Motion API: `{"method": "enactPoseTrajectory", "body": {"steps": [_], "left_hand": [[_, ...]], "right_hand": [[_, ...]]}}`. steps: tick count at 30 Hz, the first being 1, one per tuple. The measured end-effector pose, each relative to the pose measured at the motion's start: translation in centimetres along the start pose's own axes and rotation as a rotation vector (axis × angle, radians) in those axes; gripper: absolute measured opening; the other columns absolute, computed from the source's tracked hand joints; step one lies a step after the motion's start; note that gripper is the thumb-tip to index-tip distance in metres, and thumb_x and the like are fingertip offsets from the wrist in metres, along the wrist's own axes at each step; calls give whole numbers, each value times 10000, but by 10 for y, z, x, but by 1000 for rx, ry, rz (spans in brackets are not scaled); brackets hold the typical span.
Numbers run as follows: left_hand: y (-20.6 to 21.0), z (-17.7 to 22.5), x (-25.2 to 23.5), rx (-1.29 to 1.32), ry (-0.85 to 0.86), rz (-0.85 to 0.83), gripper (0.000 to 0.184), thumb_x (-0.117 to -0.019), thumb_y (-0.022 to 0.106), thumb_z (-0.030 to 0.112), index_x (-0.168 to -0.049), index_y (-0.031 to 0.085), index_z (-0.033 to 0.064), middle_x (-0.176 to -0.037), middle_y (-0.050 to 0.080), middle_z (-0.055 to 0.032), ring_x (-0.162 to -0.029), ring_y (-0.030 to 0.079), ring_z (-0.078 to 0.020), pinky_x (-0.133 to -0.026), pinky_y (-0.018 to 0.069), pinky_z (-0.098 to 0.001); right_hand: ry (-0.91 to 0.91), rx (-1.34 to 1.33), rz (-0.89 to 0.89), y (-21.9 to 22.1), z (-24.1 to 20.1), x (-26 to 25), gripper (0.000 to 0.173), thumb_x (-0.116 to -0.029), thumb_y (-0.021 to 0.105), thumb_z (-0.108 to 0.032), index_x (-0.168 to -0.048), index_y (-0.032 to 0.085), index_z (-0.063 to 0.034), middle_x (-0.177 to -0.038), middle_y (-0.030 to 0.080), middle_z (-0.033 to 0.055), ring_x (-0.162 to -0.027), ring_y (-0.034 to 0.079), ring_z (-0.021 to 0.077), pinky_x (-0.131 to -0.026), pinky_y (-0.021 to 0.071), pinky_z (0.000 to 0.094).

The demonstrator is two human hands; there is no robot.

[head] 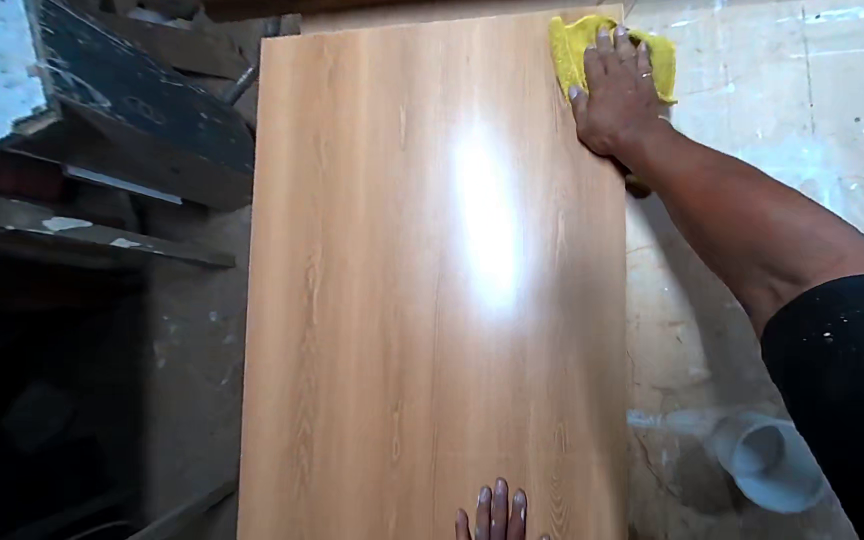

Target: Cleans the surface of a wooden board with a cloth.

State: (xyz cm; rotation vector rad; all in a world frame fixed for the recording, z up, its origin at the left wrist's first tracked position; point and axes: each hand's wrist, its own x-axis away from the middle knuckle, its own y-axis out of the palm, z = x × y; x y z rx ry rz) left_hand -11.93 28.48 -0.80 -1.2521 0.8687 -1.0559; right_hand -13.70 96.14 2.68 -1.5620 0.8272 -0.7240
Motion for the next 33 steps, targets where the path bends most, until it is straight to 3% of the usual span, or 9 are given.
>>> {"method": "enactPoseTrajectory", "body": {"steps": [8,10,14,17,21,24,27,30,33], "left_hand": [[2,1,3,-11,11,50,735,-1013,188,629,-1558,421,194,-1643,381,-30,-1564,232,-209,-1250,86,-569],[2,0,5,47,-9,96,730,-1042,176,574,-1572,388,119,-1639,381,-91,-1556,263,-222,-1260,121,-558],[-1,1,8,188,-150,244,749,-1065,120,504,-1559,352,-9,-1591,402,-237,-1524,329,-325,-1249,189,-572],[-3,3,7,183,-219,236,744,-1061,171,475,-1524,392,-65,-1569,412,-278,-1505,350,-383,-1233,203,-611],[0,6,9,124,-316,100,654,-1049,299,422,-1577,362,41,-1679,276,-142,-1574,203,-288,-1251,149,-601],[3,7,20,92,-348,78,642,-1055,273,456,-1609,319,135,-1717,191,-41,-1592,124,-240,-1249,116,-610],[2,18,94,83,-291,-47,678,-1062,203,498,-1643,231,148,-1733,114,-44,-1600,60,-250,-1255,86,-622],[10,28,238,107,-13,-140,655,-1063,229,515,-1582,405,156,-1658,345,-95,-1539,295,-334,-1207,206,-675],[11,10,394,332,330,-236,507,-1074,347,434,-1491,545,223,-1581,484,-3,-1484,416,-262,-1185,312,-618]], "right_hand": [[-281,-51,-12,20,-80,242,659,-1059,274,-477,-1594,345,-98,-1696,234,132,-1574,135,397,-1221,99,708],[-329,-135,-132,22,-122,354,653,-1044,356,-432,-1621,297,-132,-1715,184,98,-1585,92,372,-1236,94,684],[-625,-297,-582,11,-169,521,617,-1041,464,-370,-1608,320,-176,-1710,222,37,-1577,181,313,-1175,291,647],[-663,-258,-564,3,-151,467,660,-1019,501,-535,-1596,362,-246,-1685,294,20,-1564,225,319,-1197,254,659],[-504,-89,-130,31,-122,372,781,-969,287,-714,-1581,387,-239,-1685,282,83,-1560,197,387,-1194,171,708],[-367,-74,-25,41,-138,407,790,-980,230,-703,-1589,374,-220,-1699,241,88,-1572,154,384,-1222,148,676],[-322,-74,-41,44,-172,503,735,-1010,256,-644,-1593,368,-210,-1705,221,90,-1578,136,370,-1237,145,654],[-289,-84,-169,46,-222,643,723,-1017,292,-621,-1613,324,-213,-1719,166,93,-1586,74,373,-1242,113,665],[-403,-194,-394,52,-274,807,639,-1047,330,-562,-1614,314,-269,-1725,156,44,-1593,77,330,-1236,194,646]]}}
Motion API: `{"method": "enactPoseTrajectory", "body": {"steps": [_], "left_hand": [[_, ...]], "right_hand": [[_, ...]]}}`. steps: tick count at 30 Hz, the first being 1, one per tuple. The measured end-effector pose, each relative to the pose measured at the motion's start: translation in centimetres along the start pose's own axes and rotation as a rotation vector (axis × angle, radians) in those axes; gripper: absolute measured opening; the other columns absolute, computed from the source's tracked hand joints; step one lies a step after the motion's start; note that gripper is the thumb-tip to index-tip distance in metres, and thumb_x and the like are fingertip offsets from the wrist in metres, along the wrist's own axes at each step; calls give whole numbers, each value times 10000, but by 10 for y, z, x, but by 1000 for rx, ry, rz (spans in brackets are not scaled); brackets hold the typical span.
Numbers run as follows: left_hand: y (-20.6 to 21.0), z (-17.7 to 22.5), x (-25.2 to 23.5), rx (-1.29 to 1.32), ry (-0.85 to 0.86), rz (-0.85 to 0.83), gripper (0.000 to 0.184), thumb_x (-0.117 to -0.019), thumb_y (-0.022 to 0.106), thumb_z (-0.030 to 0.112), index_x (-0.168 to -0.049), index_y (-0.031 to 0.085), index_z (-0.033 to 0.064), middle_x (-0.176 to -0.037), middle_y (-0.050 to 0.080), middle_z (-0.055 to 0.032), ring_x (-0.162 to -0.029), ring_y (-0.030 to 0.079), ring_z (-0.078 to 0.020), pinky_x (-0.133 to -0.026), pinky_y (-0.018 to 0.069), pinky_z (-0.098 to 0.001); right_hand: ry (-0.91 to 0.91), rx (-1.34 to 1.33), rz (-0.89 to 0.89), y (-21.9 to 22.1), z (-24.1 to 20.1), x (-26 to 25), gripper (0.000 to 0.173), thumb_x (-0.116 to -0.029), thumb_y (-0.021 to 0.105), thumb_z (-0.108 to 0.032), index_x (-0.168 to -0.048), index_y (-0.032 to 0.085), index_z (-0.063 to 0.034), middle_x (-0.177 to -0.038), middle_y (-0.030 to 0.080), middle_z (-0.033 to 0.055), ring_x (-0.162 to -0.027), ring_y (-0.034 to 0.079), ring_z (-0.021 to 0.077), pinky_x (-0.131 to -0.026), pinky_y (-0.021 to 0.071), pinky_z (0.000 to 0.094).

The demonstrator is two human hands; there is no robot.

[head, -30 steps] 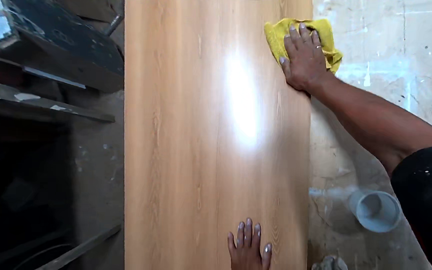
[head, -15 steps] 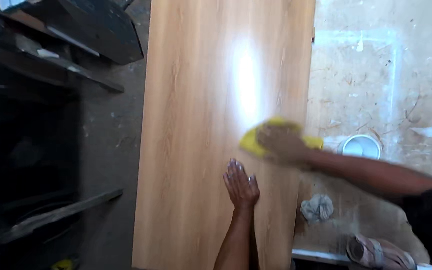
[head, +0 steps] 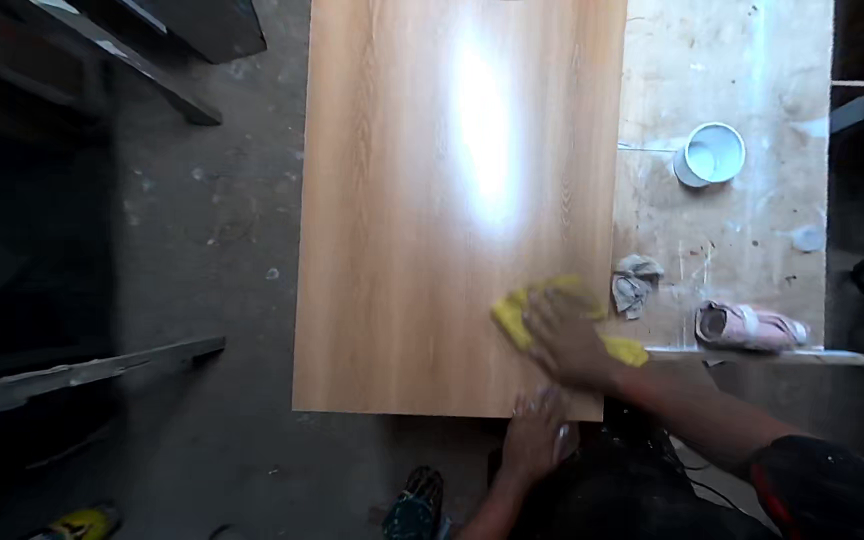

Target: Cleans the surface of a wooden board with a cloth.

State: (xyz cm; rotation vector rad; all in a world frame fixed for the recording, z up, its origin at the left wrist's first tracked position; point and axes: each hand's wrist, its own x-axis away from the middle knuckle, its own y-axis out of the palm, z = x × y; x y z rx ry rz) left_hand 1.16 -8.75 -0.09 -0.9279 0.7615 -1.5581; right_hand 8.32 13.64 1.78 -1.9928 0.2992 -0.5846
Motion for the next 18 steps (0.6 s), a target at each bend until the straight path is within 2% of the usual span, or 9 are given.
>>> {"method": "enactPoseTrajectory", "body": {"steps": [2,3,5,6,8,11,13,15,18], "left_hand": [[-3,0,99,278,35,-312,424,-1084,418,291,-1460,576,173,-1561,507,-7,-1476,427,-216,-1211,323,-534],[-10,-8,147,451,-94,-447,374,-1081,458,210,-1390,635,94,-1482,583,-82,-1409,511,-252,-1195,366,-498],[-10,-33,237,554,-474,-404,315,-1053,519,187,-1196,735,8,-1383,648,-151,-1307,607,-300,-1141,454,-482],[-12,-48,273,449,-651,-356,328,-1040,538,245,-1115,758,12,-1356,668,-135,-1253,644,-299,-1087,498,-494],[-26,-75,341,321,-923,-357,379,-1045,517,314,-1110,751,23,-1365,660,-128,-1229,650,-310,-1062,501,-531],[-54,-98,402,328,-1147,-273,363,-1053,517,280,-1180,720,7,-1301,682,-176,-1192,664,-339,-1044,503,-555],[-59,-110,412,370,-1180,-151,348,-1046,538,243,-1258,681,6,-1241,696,-205,-1171,669,-354,-1041,502,-565],[-59,-117,403,463,-1196,-76,397,-1047,553,247,-1360,621,13,-1283,674,-219,-1203,653,-361,-1070,484,-566],[-73,-118,354,626,-1145,-4,471,-1042,584,275,-1453,547,49,-1357,637,-207,-1240,631,-337,-1085,478,-538]], "right_hand": [[-201,-38,-44,37,-39,56,541,-1062,383,-493,-1562,406,-288,-1687,291,5,-1561,246,292,-1189,336,592],[-263,-39,-27,44,-46,67,508,-1055,436,-457,-1532,450,-284,-1664,344,-2,-1541,301,284,-1164,374,582],[-150,-10,-11,25,-41,62,505,-1047,447,-417,-1521,479,-247,-1630,405,32,-1523,337,293,-1182,333,602],[18,13,0,7,-32,51,536,-1061,391,-444,-1553,447,-241,-1642,383,38,-1541,301,278,-1226,268,588],[330,96,145,-7,-17,21,637,-1057,298,-514,-1615,323,-208,-1701,234,89,-1581,161,321,-1257,141,614],[468,126,334,24,-64,-32,707,-1060,261,-533,-1628,257,-112,-1714,133,161,-1579,85,406,-1244,103,665],[310,41,239,55,-156,-56,668,-1065,337,-484,-1623,282,-121,-1705,194,139,-1581,132,358,-1259,144,621],[9,-69,49,90,-235,-79,559,-1060,438,-410,-1557,433,-154,-1681,291,91,-1575,191,298,-1262,214,554],[-430,-364,-269,98,-303,-109,436,-1082,450,-303,-1451,553,-95,-1568,480,108,-1493,396,263,-1239,306,470]]}}
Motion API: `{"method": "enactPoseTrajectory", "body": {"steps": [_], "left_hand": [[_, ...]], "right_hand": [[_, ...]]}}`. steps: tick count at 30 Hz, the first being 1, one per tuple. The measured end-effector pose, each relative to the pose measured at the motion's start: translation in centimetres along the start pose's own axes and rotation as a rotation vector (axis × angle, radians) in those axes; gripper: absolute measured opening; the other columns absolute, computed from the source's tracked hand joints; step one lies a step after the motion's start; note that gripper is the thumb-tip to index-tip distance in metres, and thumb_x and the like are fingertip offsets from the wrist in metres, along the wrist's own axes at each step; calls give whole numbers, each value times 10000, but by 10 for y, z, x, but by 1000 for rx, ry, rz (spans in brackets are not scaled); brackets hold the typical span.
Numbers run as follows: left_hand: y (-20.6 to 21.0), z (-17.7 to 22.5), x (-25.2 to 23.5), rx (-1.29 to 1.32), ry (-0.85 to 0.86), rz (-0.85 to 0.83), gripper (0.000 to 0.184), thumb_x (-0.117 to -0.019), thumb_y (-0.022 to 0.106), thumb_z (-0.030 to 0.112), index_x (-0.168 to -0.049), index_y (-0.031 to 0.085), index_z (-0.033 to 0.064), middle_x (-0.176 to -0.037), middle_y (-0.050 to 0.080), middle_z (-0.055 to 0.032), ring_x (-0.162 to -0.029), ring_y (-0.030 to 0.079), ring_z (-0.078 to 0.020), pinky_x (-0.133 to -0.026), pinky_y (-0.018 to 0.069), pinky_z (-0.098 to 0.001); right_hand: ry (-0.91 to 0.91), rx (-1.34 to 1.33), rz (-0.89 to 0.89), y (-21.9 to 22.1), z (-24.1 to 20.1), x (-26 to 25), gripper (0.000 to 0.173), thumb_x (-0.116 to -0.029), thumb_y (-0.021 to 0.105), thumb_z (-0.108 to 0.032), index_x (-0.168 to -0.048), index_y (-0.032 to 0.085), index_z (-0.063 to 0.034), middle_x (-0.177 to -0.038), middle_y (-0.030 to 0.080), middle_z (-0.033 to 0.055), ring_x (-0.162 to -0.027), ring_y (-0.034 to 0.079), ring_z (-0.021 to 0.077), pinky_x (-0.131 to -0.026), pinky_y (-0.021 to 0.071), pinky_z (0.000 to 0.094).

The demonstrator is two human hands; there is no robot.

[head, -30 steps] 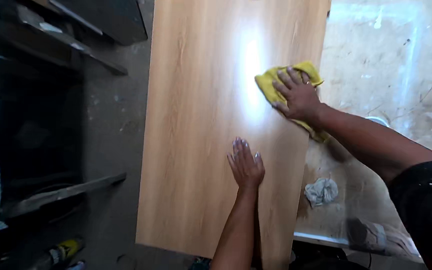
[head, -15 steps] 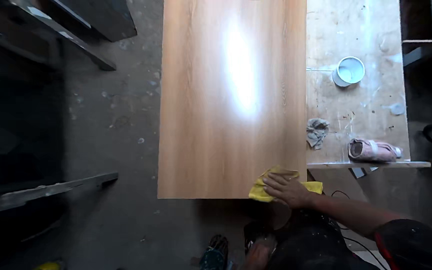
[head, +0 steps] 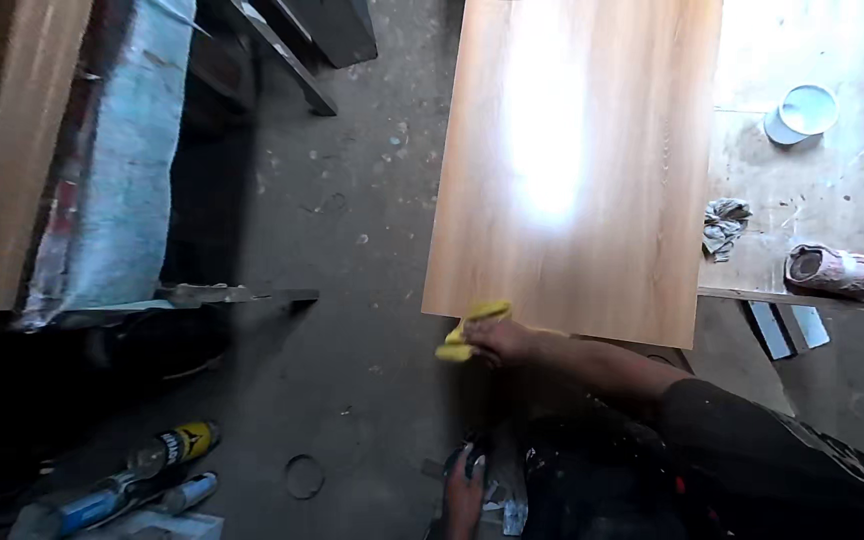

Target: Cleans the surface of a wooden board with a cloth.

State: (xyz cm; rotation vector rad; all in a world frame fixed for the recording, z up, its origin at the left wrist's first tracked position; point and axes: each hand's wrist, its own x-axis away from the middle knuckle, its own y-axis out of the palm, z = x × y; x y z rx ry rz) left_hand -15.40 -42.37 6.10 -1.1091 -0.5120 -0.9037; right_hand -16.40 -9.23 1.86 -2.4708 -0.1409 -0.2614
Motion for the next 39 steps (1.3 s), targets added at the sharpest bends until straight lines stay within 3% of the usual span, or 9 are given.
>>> {"method": "enactPoseTrajectory", "body": {"steps": [3,8,13,16,19,23,27,34,39], "left_hand": [[-1,42,-6,174,30,-71,530,-1036,597,249,-1511,472,53,-1463,569,-183,-1324,585,-291,-1127,465,-478],[-12,31,-13,230,-35,-162,586,-1020,623,227,-1526,428,2,-1493,527,-227,-1345,564,-334,-1143,450,-487],[-58,4,-50,121,-257,-196,640,-1035,598,279,-1563,358,8,-1498,517,-234,-1343,558,-361,-1134,448,-512],[-96,14,-78,154,-272,-75,624,-1042,582,302,-1560,368,28,-1443,563,-240,-1291,592,-376,-1088,480,-551],[-124,57,-112,147,-120,100,602,-1050,559,315,-1552,395,25,-1493,517,-240,-1362,535,-365,-1135,434,-544],[-153,149,-183,166,219,185,565,-1059,524,288,-1522,423,-20,-1567,437,-224,-1444,448,-329,-1192,378,-493],[-161,224,-243,29,318,46,728,-1025,577,400,-1599,303,46,-1623,362,-189,-1467,421,-314,-1187,383,-501],[-146,233,-276,-32,289,-109,843,-1024,578,445,-1643,130,90,-1566,428,-236,-1388,515,-350,-1141,429,-533],[-152,236,-282,-71,318,-152,847,-1038,556,439,-1641,92,66,-1558,423,-259,-1391,512,-347,-1150,424,-505]], "right_hand": [[-99,-218,55,-18,-34,14,419,-1089,428,-245,-1405,563,-5,-1499,535,181,-1452,452,293,-1233,326,439],[342,148,855,-84,24,94,426,-1052,463,-245,-1390,605,-29,-1447,595,155,-1374,544,298,-1153,449,486],[929,401,577,-149,115,48,742,-1032,265,-557,-1598,321,-80,-1686,174,235,-1569,128,420,-1235,97,666],[929,456,673,-192,142,-35,772,-1041,249,-592,-1599,305,-62,-1686,191,221,-1573,129,402,-1252,93,648],[783,486,647,-180,128,-98,748,-1045,251,-565,-1614,284,-80,-1702,187,167,-1587,113,348,-1266,89,633],[647,436,402,-126,80,-80,739,-1041,216,-564,-1608,310,-99,-1712,171,132,-1591,111,311,-1265,111,610],[698,514,517,-176,123,-103,741,-1040,205,-576,-1606,319,-111,-1694,239,125,-1580,175,296,-1268,126,593],[900,431,566,-123,77,-79,719,-1054,253,-520,-1627,243,-85,-1714,148,143,-1593,100,304,-1269,95,606],[964,457,663,-171,113,-112,729,-1052,240,-548,-1620,265,-93,-1706,190,134,-1587,140,304,-1266,101,603]]}}
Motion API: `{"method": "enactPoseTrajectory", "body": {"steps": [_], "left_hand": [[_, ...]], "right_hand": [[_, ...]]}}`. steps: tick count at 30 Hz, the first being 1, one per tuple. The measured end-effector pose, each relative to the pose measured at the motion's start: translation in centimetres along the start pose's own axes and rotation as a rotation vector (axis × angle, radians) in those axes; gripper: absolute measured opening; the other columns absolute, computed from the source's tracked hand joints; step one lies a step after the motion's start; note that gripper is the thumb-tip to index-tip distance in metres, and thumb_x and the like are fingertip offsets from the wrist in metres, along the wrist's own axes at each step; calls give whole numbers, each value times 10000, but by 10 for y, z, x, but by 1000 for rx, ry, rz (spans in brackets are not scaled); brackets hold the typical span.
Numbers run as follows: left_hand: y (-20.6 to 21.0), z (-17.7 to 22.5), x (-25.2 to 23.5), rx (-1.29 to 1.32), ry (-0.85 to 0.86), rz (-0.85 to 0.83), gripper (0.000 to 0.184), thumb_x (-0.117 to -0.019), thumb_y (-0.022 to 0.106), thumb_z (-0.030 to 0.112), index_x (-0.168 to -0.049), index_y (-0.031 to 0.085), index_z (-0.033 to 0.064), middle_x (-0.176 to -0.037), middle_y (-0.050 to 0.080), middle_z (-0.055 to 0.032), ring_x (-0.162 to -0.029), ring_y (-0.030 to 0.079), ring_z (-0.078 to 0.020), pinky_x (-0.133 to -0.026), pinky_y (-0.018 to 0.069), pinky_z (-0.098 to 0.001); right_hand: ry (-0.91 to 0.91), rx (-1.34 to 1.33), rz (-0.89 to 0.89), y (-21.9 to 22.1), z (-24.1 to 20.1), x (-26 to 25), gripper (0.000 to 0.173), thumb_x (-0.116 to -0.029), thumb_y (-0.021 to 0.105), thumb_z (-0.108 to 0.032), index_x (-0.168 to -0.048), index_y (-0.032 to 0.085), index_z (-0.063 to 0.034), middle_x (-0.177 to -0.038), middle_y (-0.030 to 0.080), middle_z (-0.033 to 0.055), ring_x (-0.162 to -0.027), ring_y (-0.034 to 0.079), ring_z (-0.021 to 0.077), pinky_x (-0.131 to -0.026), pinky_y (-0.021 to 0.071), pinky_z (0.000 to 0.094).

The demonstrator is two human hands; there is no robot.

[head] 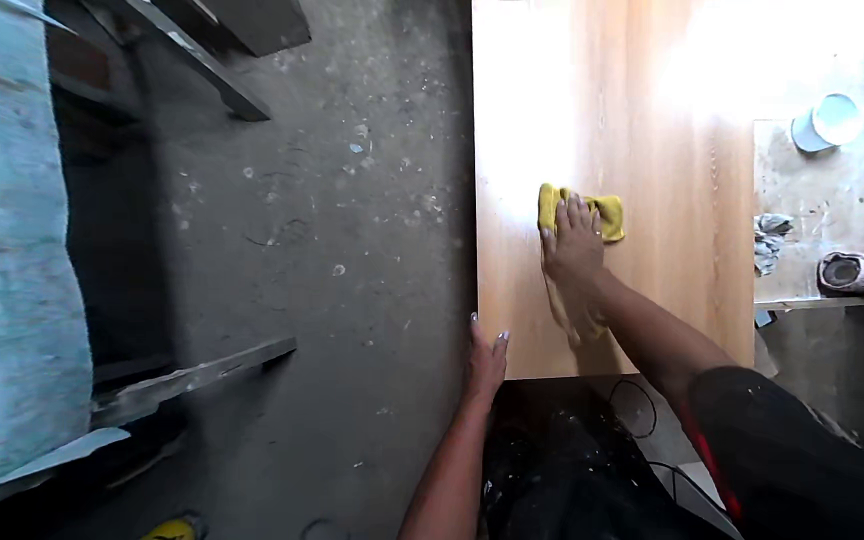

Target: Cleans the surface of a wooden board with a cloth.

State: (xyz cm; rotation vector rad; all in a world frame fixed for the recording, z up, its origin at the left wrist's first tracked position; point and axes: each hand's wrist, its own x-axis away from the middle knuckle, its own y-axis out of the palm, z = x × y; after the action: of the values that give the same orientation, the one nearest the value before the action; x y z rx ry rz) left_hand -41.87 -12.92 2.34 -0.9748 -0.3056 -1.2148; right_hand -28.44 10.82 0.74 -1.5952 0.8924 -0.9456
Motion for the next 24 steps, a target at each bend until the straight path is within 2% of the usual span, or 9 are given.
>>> {"method": "enactPoseTrajectory", "body": {"steps": [3,6,12,15,17,22,24], "left_hand": [[1,-1,2,-4,-6,9,850,-1036,560,442,-1643,88,80,-1582,395,-247,-1397,507,-344,-1147,431,-505],[0,-1,-3,-10,27,13,855,-1036,564,427,-1633,95,35,-1610,347,-249,-1428,473,-333,-1168,410,-485],[-1,1,-4,-23,11,-17,864,-1037,564,418,-1633,71,32,-1594,368,-259,-1413,489,-341,-1160,417,-482],[-2,1,-4,-25,29,9,865,-1033,569,418,-1631,84,24,-1595,369,-257,-1400,503,-347,-1148,430,-494],[-1,1,-3,-42,31,0,867,-1033,562,429,-1628,88,14,-1595,367,-262,-1395,508,-347,-1144,431,-495],[-2,5,-3,-82,11,-11,868,-1034,561,439,-1627,91,12,-1551,417,-282,-1364,532,-371,-1131,439,-510],[-1,4,-2,-84,2,-15,873,-1035,557,441,-1628,79,16,-1555,413,-280,-1371,528,-364,-1136,435,-504]], "right_hand": [[25,-19,-25,-2,-5,21,722,-1065,215,-554,-1629,247,-105,-1715,165,122,-1592,121,292,-1272,93,596],[4,-19,-45,4,-2,60,705,-1066,233,-536,-1623,266,-105,-1712,178,122,-1591,123,292,-1266,105,610],[33,-16,-28,-5,-1,-3,694,-1066,253,-515,-1621,269,-99,-1707,194,124,-1585,151,296,-1260,113,605],[24,-42,-58,-7,-5,35,691,-1070,222,-531,-1617,292,-115,-1713,185,101,-1591,130,282,-1274,110,596],[5,-40,-93,-6,-1,53,672,-1070,254,-511,-1612,307,-119,-1708,204,100,-1587,147,288,-1266,117,604],[0,-52,-41,-10,3,-10,693,-1064,250,-530,-1621,281,-119,-1711,196,98,-1588,142,286,-1255,112,625],[24,-61,-22,-11,0,-19,706,-1060,258,-540,-1625,268,-117,-1717,174,94,-1593,119,275,-1258,93,623]]}}
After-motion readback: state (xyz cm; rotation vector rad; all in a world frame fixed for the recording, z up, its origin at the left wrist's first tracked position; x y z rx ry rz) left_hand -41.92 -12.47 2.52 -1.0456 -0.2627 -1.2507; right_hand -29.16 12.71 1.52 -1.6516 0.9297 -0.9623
